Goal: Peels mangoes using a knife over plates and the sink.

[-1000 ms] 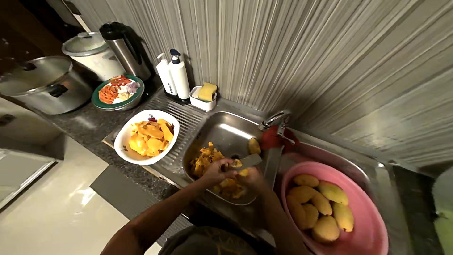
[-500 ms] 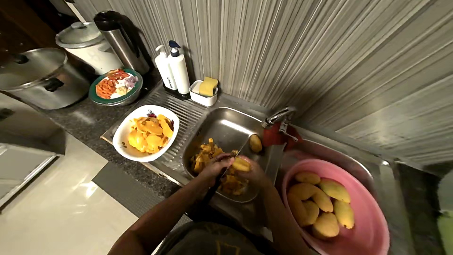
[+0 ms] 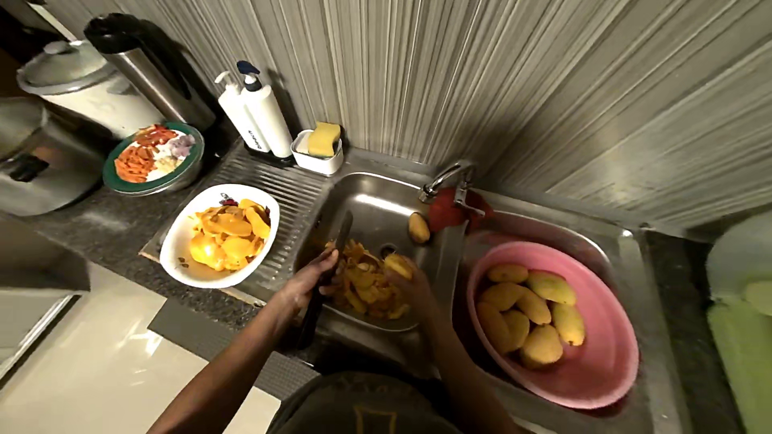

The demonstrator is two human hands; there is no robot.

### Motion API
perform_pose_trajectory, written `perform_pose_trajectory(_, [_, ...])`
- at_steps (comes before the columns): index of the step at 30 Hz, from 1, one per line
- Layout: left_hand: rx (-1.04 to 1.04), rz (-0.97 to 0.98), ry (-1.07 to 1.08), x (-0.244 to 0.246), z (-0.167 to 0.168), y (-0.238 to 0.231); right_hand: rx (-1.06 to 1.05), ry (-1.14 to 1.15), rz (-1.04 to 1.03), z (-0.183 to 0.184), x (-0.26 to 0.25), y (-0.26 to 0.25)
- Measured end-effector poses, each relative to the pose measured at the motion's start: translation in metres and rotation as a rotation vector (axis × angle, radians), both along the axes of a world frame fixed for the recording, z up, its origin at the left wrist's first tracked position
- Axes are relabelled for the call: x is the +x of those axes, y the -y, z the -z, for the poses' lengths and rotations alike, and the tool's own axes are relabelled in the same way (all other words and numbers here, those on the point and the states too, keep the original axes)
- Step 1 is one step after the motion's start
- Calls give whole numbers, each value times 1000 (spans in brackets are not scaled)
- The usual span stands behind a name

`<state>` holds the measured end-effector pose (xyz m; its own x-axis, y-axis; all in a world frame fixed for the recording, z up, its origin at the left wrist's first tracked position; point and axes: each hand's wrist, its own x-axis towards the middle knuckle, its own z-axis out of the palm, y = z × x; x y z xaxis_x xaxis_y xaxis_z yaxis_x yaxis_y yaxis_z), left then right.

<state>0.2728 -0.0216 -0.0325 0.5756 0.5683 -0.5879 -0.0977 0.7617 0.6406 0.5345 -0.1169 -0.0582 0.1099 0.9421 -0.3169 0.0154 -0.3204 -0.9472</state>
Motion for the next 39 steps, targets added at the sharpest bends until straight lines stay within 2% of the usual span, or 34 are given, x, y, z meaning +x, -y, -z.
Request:
perform_pose_trajectory(3, [-96, -14, 86, -11, 3, 3, -15, 7, 126, -1, 9, -1])
perform_pose_trajectory(6, [-107, -44, 40, -7, 1, 4, 23, 61, 158, -4, 17, -3])
perform_pose_trajectory(8, [-62, -12, -41, 10, -4, 8, 125, 140, 69, -9, 14, -5])
perform_pose_trajectory(10, [-5, 45, -69, 31, -4, 10, 322, 217, -56, -6, 4, -16])
perform_pose_trajectory(12, [-37, -11, -33, 54, 1, 11, 482, 374, -213, -11, -5, -31])
perform_pose_trajectory(14, [-87, -8, 116, 68, 6, 7, 547, 560, -354, -24, -8, -44])
perform_pose_trajectory(16, [-99, -22, 119, 71, 8, 4, 543, 650, -435, -32, -4, -52])
perform_pose_trajectory(19, [26, 65, -187, 59, 9, -2, 541, 521, -342, -26, 7, -54])
perform_pose_trajectory(22, [411, 364, -609, 34, 17, -10, 443, 259, -92, -18, 17, -46])
perform_pose_trajectory(25, [603, 500, -744, 24, 3, -12, 195, 209, 133, -18, 27, -41])
perform_pose_trajectory(28, [711, 505, -842, 20, 3, -22, 43, 156, 280, -16, 32, -38])
perform_pose_trajectory(33, [676, 527, -993, 18, 26, -48, -15, 35, 354, 3, 37, -28])
perform_pose_trajectory(36, [693, 559, -1142, 31, 12, -51, -19, 8, 375, 6, 41, -22])
perform_pose_trajectory(39, [943, 554, -1339, 62, -8, -42, -23, -32, 405, 4, 44, -18])
